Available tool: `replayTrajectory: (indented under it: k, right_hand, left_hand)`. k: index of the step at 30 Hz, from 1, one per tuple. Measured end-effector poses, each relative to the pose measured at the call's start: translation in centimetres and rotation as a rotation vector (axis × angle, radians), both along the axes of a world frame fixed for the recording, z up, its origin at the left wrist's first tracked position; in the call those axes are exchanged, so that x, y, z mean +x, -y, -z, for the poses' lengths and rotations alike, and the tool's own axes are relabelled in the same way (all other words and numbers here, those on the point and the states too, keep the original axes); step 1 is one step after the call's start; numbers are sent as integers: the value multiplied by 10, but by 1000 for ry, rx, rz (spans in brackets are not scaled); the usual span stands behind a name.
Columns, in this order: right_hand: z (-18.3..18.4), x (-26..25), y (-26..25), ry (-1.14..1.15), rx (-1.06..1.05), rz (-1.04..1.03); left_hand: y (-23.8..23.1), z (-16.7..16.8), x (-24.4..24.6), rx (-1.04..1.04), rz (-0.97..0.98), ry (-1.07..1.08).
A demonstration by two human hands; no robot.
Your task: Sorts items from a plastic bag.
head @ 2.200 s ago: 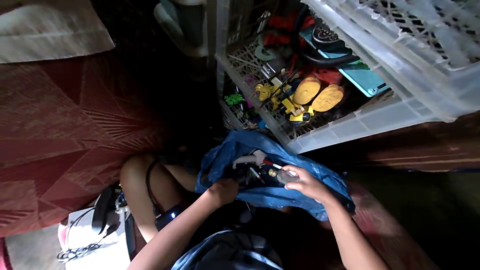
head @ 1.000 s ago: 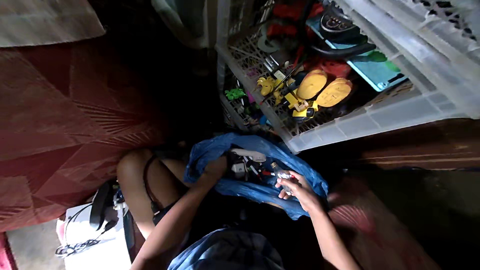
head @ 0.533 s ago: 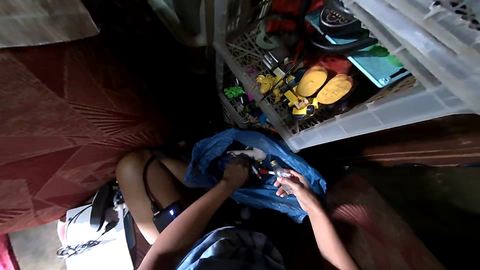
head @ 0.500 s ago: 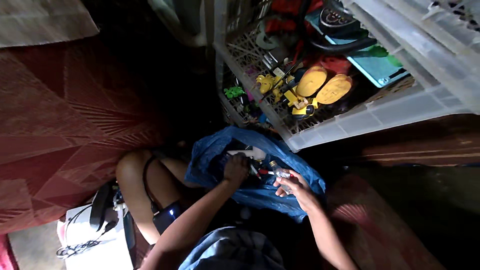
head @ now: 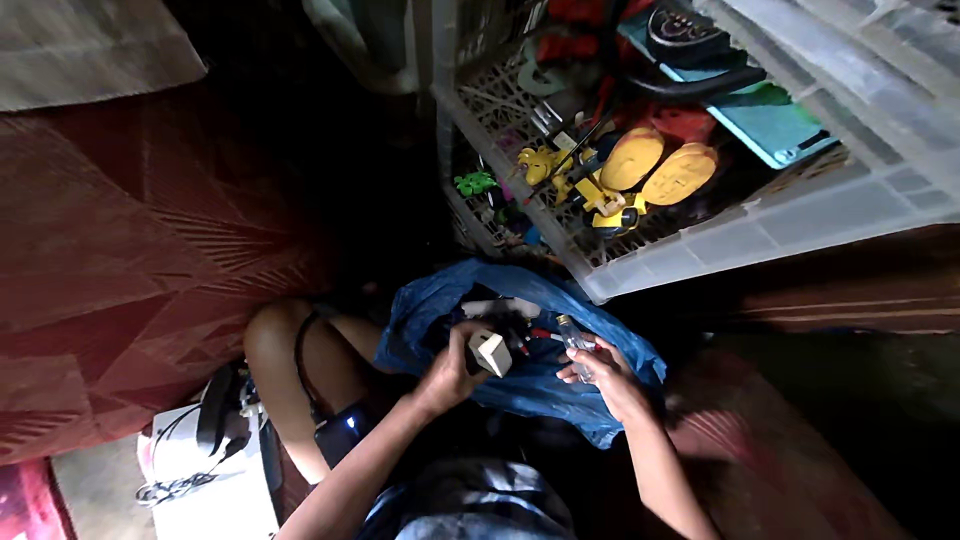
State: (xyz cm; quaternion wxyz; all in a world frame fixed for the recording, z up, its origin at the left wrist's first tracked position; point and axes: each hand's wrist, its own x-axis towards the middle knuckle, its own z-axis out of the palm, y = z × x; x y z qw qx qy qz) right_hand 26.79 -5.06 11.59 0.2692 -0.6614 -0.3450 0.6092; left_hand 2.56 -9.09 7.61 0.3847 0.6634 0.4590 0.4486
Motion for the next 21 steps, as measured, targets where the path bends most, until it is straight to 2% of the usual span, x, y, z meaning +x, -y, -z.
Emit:
replayTrajectory:
  k: [9, 18, 21]
  right_hand:
    - [0, 0, 4, 19, 27, -31]
    - [-8, -8, 5, -29, 67, -89]
    - [-7, -13, 2, -26, 48, -117]
  left_hand:
    - [5, -23, -2, 163, 75, -24]
    - [6, -47, -2, 18, 109, 63]
    - [9, -56, -1, -136, 96, 151]
